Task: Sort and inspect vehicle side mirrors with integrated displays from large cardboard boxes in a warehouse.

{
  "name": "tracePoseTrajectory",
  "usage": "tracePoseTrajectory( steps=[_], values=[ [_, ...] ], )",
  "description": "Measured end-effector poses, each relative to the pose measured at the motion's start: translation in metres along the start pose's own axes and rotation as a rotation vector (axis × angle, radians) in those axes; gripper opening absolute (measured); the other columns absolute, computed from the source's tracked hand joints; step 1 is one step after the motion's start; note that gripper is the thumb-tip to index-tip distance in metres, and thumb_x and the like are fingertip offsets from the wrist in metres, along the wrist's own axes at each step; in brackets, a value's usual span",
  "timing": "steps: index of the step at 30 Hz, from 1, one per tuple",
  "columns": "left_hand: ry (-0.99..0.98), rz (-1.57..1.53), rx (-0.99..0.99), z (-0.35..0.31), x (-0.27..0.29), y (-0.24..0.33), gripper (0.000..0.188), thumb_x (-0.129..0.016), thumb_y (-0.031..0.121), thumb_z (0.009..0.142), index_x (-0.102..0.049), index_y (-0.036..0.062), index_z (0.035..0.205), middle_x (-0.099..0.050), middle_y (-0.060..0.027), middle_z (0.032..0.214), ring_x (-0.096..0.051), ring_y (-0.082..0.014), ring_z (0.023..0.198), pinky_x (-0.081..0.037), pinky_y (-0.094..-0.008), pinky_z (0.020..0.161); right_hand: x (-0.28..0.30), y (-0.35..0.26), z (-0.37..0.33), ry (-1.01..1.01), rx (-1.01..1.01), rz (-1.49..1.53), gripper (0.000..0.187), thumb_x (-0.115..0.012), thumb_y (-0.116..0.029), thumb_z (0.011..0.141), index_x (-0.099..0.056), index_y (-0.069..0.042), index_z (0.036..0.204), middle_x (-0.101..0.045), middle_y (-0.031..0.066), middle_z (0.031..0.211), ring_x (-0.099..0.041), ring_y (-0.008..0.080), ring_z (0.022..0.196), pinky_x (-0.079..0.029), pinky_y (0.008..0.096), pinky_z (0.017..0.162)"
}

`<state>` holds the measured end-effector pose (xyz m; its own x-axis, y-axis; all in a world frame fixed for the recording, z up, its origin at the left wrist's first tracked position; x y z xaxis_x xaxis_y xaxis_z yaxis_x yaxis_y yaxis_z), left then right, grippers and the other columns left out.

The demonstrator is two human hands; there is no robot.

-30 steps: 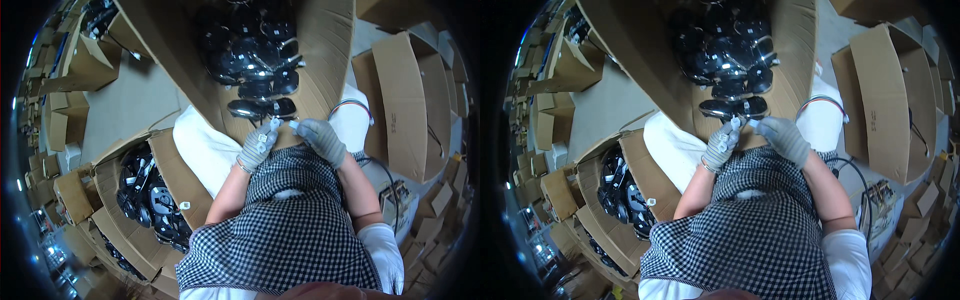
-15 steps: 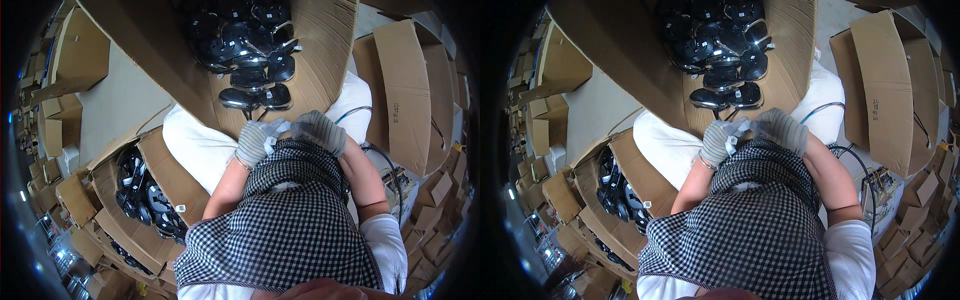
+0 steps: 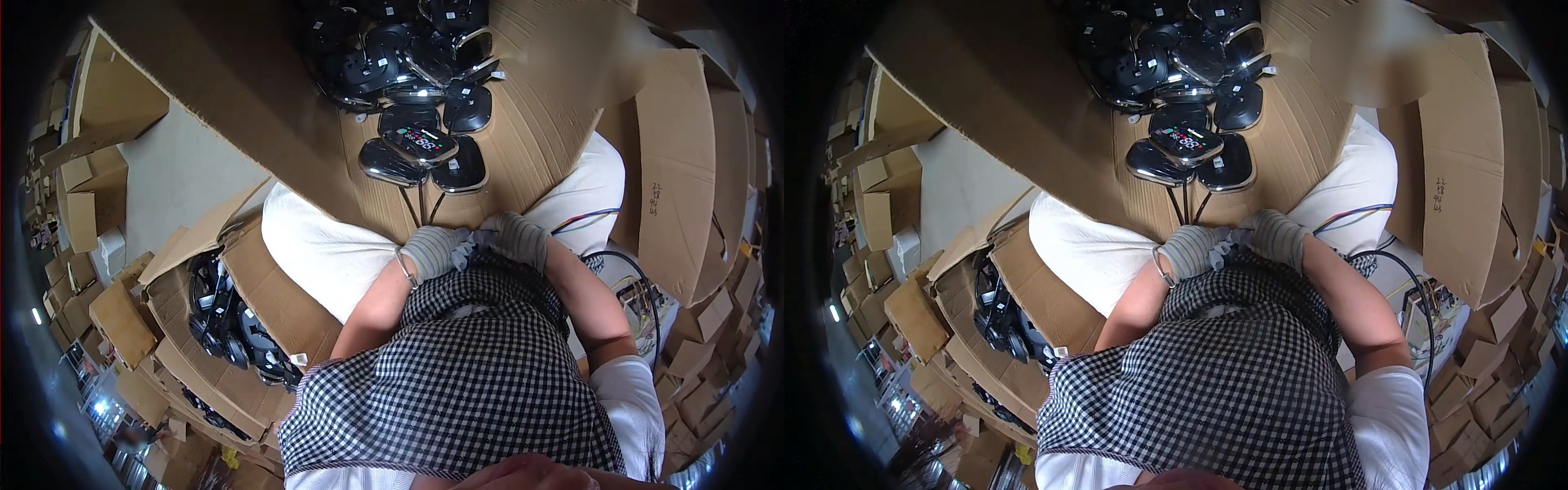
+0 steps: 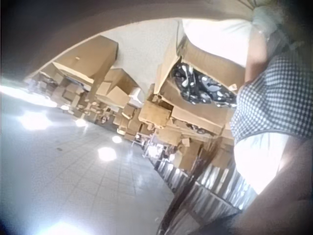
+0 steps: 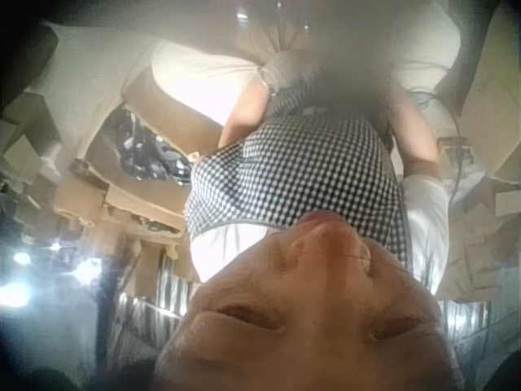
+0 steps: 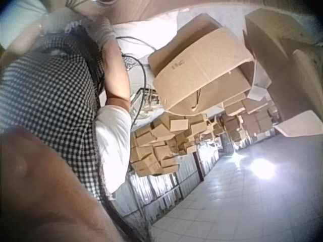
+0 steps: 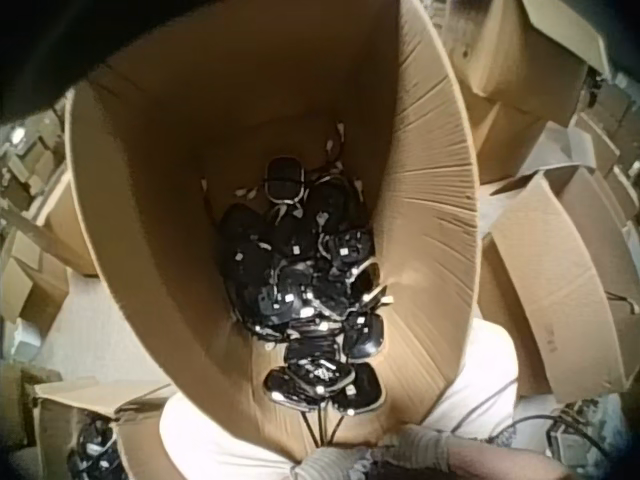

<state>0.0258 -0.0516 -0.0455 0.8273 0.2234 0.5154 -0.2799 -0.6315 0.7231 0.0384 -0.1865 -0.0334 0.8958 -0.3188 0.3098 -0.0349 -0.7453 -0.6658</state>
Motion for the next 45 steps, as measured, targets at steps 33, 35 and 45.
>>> tracePoseTrajectory(
  steps=[33, 35, 45],
  values=[
    [1.155, -0.124, 0.064, -0.027, 0.045, -0.019, 0.023, -0.047, 0.015, 0.089, -0.059, 0.0111, 0.109, -0.064, -0.0069, 0.094, -0.061, -0.0258, 0.081, -0.049, -0.0364, 0.070, 0.045, 0.010, 0.179, 0.196, 0.030, -0.622, 0.034, -0.052, -0.042, 0.082, -0.067, -0.016, 0.099, -0.059, 0.0134, 0.112, -0.059, 0.0323, 0.097, -0.047, 0.0400, 0.082],
    [1.107, -0.129, 0.107, -0.028, 0.043, -0.022, 0.023, -0.046, 0.016, 0.089, -0.059, 0.0109, 0.108, -0.064, -0.0074, 0.094, -0.061, -0.0264, 0.081, -0.049, -0.0367, 0.070, 0.048, -0.003, 0.160, 0.194, 0.069, -0.601, 0.035, -0.050, -0.040, 0.084, -0.067, -0.013, 0.098, -0.066, 0.0152, 0.086, -0.062, 0.0343, 0.078, -0.049, 0.0398, 0.076],
    [1.019, 0.010, -0.115, -0.024, 0.051, -0.013, 0.030, -0.047, 0.011, 0.084, -0.054, 0.0054, 0.112, -0.057, -0.0112, 0.112, -0.055, -0.0284, 0.101, -0.046, -0.0353, 0.086, 0.060, -0.044, -0.008, 0.695, 0.432, 0.410, 0.025, -0.050, -0.026, 0.089, -0.064, -0.005, 0.087, -0.059, 0.0126, 0.094, -0.055, 0.0280, 0.098, -0.045, 0.0358, 0.084]
  ],
)
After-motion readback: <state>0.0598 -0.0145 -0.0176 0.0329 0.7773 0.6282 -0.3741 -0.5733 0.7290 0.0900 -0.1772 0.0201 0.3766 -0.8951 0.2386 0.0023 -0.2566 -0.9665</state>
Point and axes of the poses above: each hand's wrist, its own z-axis towards the middle knuckle, its own x-axis out of the back of the hand, y = z × x, the point moved 5 cm from there along z, towards the middle knuckle
